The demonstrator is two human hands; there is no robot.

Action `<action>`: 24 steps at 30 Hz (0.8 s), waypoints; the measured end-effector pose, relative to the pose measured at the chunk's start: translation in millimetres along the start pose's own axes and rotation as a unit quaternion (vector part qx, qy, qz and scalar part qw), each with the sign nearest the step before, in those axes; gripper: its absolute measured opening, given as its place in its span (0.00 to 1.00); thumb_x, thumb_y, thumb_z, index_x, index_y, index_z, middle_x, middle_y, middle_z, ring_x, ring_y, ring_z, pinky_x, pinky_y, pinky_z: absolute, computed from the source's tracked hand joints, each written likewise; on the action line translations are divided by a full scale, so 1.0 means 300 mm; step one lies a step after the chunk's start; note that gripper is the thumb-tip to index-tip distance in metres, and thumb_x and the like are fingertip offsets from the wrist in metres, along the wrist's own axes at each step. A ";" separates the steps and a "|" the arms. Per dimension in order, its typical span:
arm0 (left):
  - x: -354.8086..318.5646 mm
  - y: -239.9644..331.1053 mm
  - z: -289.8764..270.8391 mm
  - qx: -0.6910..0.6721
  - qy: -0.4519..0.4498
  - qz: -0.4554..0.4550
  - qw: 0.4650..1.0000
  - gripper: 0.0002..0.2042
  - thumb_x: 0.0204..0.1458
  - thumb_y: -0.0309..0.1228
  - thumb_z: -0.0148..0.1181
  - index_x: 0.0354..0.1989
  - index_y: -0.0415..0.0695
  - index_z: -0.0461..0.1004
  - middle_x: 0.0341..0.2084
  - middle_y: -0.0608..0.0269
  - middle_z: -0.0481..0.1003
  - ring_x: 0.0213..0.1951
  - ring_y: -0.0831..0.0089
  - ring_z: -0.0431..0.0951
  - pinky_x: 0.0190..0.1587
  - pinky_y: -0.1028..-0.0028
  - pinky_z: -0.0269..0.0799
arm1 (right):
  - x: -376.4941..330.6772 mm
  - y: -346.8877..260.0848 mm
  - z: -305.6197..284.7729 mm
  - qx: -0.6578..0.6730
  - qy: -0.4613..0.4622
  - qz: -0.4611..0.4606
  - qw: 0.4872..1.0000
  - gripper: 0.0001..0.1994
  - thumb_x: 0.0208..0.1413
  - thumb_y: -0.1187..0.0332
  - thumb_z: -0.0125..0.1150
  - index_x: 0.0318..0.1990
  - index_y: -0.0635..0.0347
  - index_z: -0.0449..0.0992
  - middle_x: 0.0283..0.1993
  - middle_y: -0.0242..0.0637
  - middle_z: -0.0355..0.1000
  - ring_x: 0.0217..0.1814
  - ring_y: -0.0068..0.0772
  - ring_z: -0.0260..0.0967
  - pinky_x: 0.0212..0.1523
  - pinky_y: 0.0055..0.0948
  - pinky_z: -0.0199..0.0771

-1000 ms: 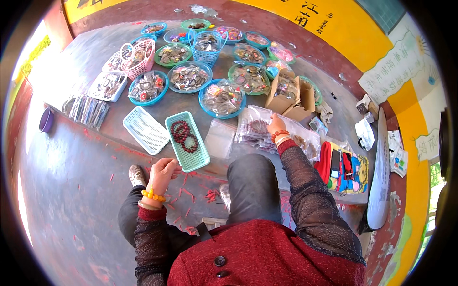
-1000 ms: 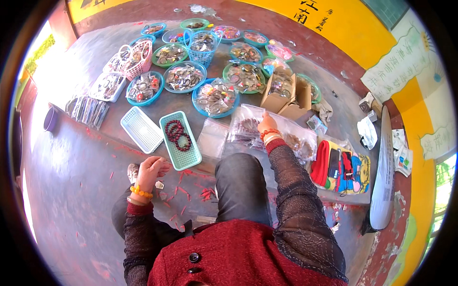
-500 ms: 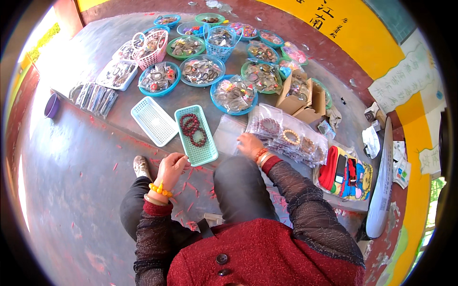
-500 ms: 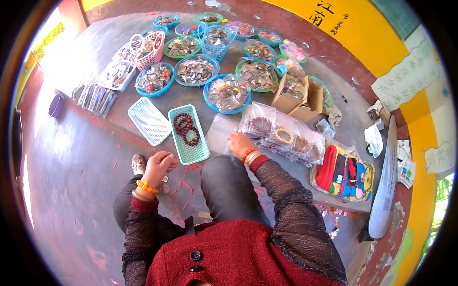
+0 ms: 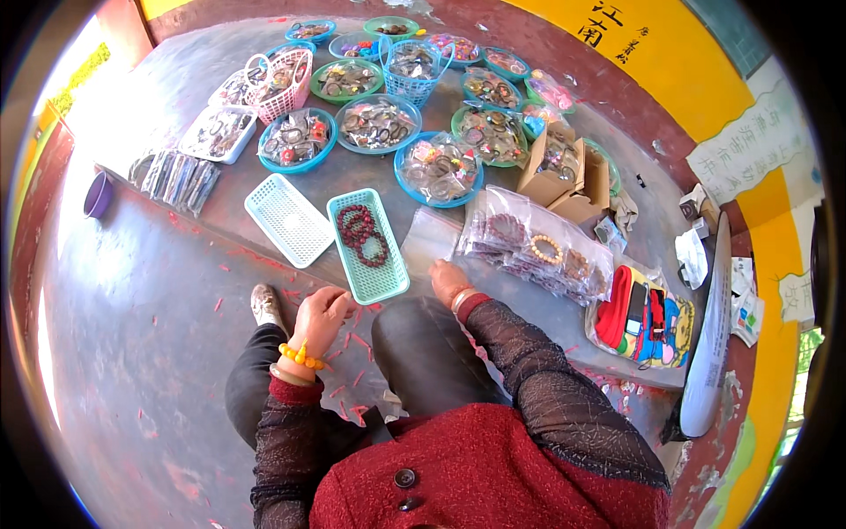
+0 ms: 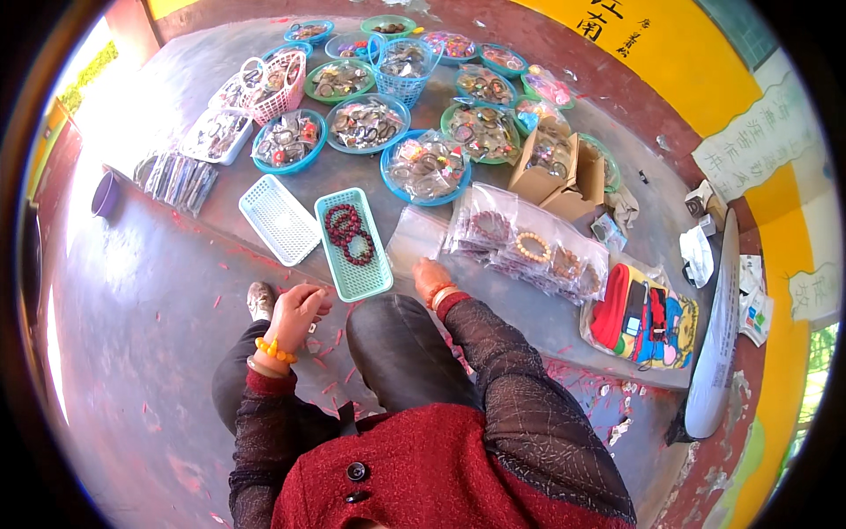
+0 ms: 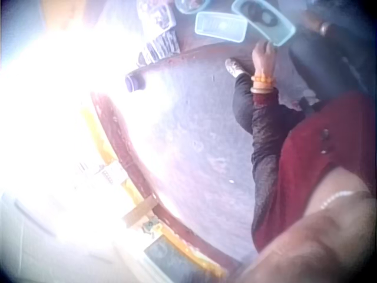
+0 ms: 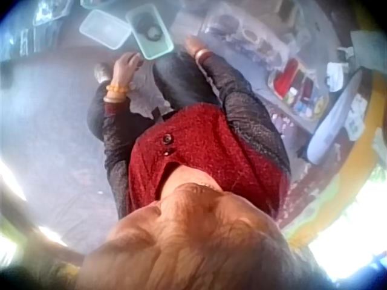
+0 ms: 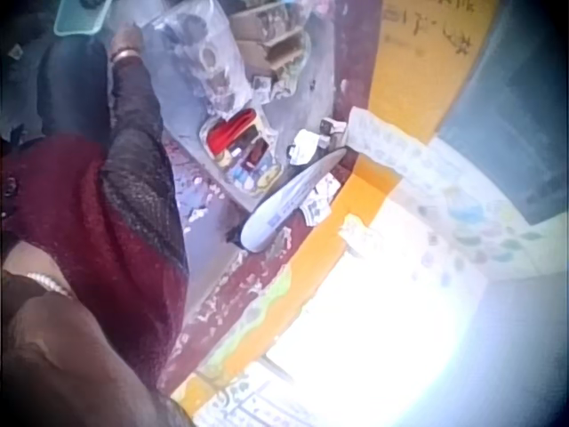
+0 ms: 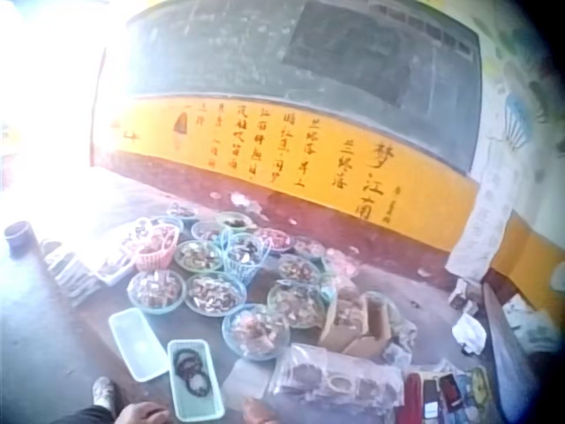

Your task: The person sits on the floor and packs beaded bracelets into small plastic bags. They pick up bracelets from a green basket, place them into bags, and set the packaged items aside on the floor.

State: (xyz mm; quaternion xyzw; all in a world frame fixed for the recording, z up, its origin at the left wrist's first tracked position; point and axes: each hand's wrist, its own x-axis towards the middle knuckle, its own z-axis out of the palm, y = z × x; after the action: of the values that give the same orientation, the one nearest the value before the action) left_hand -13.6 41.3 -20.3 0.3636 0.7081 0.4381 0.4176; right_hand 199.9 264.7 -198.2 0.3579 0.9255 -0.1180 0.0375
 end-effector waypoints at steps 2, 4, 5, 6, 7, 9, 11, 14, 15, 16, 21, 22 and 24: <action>0.000 0.002 -0.002 0.007 -0.001 0.001 1.000 0.14 0.57 0.33 0.49 0.41 0.34 0.72 0.29 0.59 0.76 0.31 0.74 0.77 0.34 0.77 0.72 | 0.012 0.018 0.011 0.005 0.011 0.024 1.000 0.08 0.47 0.72 0.53 0.32 0.62 0.77 0.36 0.51 0.73 0.39 0.52 0.72 0.41 0.43 0.72; 0.002 0.002 -0.009 0.025 -0.003 -0.003 1.000 0.14 0.57 0.33 0.48 0.41 0.34 0.72 0.29 0.59 0.76 0.31 0.74 0.76 0.34 0.77 0.72 | 0.028 0.030 -0.004 0.083 0.012 0.052 0.995 0.08 0.46 0.72 0.54 0.32 0.62 0.78 0.33 0.50 0.74 0.37 0.51 0.72 0.39 0.41 0.72; 0.002 -0.001 -0.012 0.024 -0.002 -0.006 1.000 0.14 0.57 0.33 0.48 0.41 0.34 0.72 0.29 0.59 0.76 0.31 0.74 0.76 0.34 0.77 0.72 | 0.037 0.032 -0.015 0.123 0.013 0.065 0.990 0.08 0.46 0.71 0.54 0.31 0.61 0.78 0.32 0.50 0.75 0.36 0.51 0.73 0.39 0.40 0.73; 0.003 -0.006 -0.014 0.022 -0.002 -0.010 1.000 0.14 0.57 0.33 0.48 0.41 0.34 0.72 0.29 0.59 0.76 0.31 0.74 0.76 0.34 0.77 0.72 | 0.042 0.038 -0.027 0.158 0.020 0.069 0.985 0.08 0.46 0.70 0.55 0.32 0.61 0.78 0.31 0.49 0.75 0.35 0.49 0.73 0.39 0.39 0.72; 0.002 -0.008 -0.017 0.021 -0.001 -0.014 1.000 0.14 0.57 0.33 0.48 0.41 0.34 0.72 0.29 0.59 0.76 0.31 0.74 0.76 0.34 0.78 0.72 | 0.045 0.049 -0.042 0.192 0.027 0.073 0.978 0.09 0.45 0.69 0.56 0.33 0.60 0.78 0.30 0.48 0.75 0.34 0.47 0.74 0.40 0.38 0.72; 0.005 0.000 -0.013 0.022 -0.003 -0.016 1.000 0.14 0.57 0.34 0.48 0.40 0.34 0.72 0.29 0.59 0.76 0.31 0.74 0.76 0.34 0.77 0.72 | 0.044 0.089 -0.053 0.252 0.034 0.101 0.962 0.09 0.45 0.68 0.58 0.33 0.61 0.78 0.29 0.45 0.76 0.32 0.42 0.74 0.39 0.35 0.73; 0.007 0.003 -0.012 0.027 -0.003 -0.016 1.000 0.14 0.57 0.34 0.49 0.40 0.34 0.73 0.29 0.59 0.76 0.31 0.74 0.76 0.34 0.77 0.72 | 0.046 0.117 -0.065 0.302 0.034 0.145 0.942 0.09 0.44 0.68 0.61 0.32 0.62 0.78 0.27 0.42 0.76 0.30 0.35 0.74 0.37 0.32 0.75; 0.015 -0.013 -0.004 0.020 0.015 -0.012 1.000 0.14 0.54 0.34 0.50 0.37 0.33 0.74 0.27 0.58 0.76 0.30 0.73 0.76 0.33 0.76 0.71 | 0.051 0.127 -0.095 0.434 0.021 0.199 0.878 0.08 0.45 0.70 0.63 0.31 0.65 0.78 0.27 0.36 0.75 0.28 0.26 0.73 0.30 0.28 0.77; 0.017 -0.021 0.005 0.004 0.033 -0.008 0.999 0.14 0.52 0.33 0.51 0.35 0.33 0.75 0.25 0.57 0.77 0.28 0.72 0.77 0.33 0.75 0.71 | 0.044 0.122 -0.114 0.460 0.027 0.198 0.865 0.07 0.45 0.71 0.63 0.30 0.66 0.76 0.27 0.34 0.73 0.28 0.24 0.72 0.26 0.24 0.77; 0.015 -0.025 0.008 -0.011 0.051 -0.004 0.999 0.14 0.50 0.33 0.52 0.33 0.33 0.76 0.23 0.56 0.77 0.27 0.71 0.77 0.32 0.74 0.71 | 0.040 0.116 -0.133 0.460 0.036 0.188 0.867 0.07 0.45 0.71 0.63 0.30 0.66 0.76 0.27 0.34 0.73 0.28 0.24 0.72 0.26 0.25 0.77; 0.021 0.002 0.006 0.008 0.004 -0.027 1.000 0.14 0.56 0.34 0.49 0.39 0.33 0.72 0.29 0.58 0.76 0.32 0.73 0.76 0.35 0.76 0.72 | 0.036 0.121 -0.200 0.479 0.098 0.142 0.861 0.04 0.47 0.76 0.60 0.30 0.64 0.72 0.28 0.32 0.71 0.28 0.21 0.70 0.29 0.24 0.77; 0.023 0.007 0.013 0.001 0.002 -0.029 1.000 0.14 0.56 0.34 0.49 0.39 0.33 0.72 0.29 0.58 0.76 0.32 0.73 0.77 0.35 0.76 0.72 | 0.038 0.132 -0.210 0.486 0.110 0.134 0.856 0.04 0.48 0.76 0.60 0.30 0.64 0.71 0.28 0.31 0.71 0.29 0.20 0.70 0.30 0.24 0.77; 0.023 0.000 0.016 -0.027 0.000 -0.036 0.999 0.14 0.56 0.34 0.48 0.39 0.33 0.72 0.30 0.58 0.77 0.32 0.72 0.77 0.36 0.76 0.72 | 0.043 0.101 -0.261 0.509 0.149 0.098 0.842 0.02 0.49 0.78 0.57 0.31 0.63 0.72 0.27 0.30 0.71 0.30 0.19 0.70 0.32 0.22 0.74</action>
State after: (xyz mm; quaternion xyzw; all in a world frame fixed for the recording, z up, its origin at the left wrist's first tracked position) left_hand -11.8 48.7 -23.5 0.3266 0.7086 0.4420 0.4426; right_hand 211.8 314.1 -130.1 0.4290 0.6900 -0.5132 -0.2765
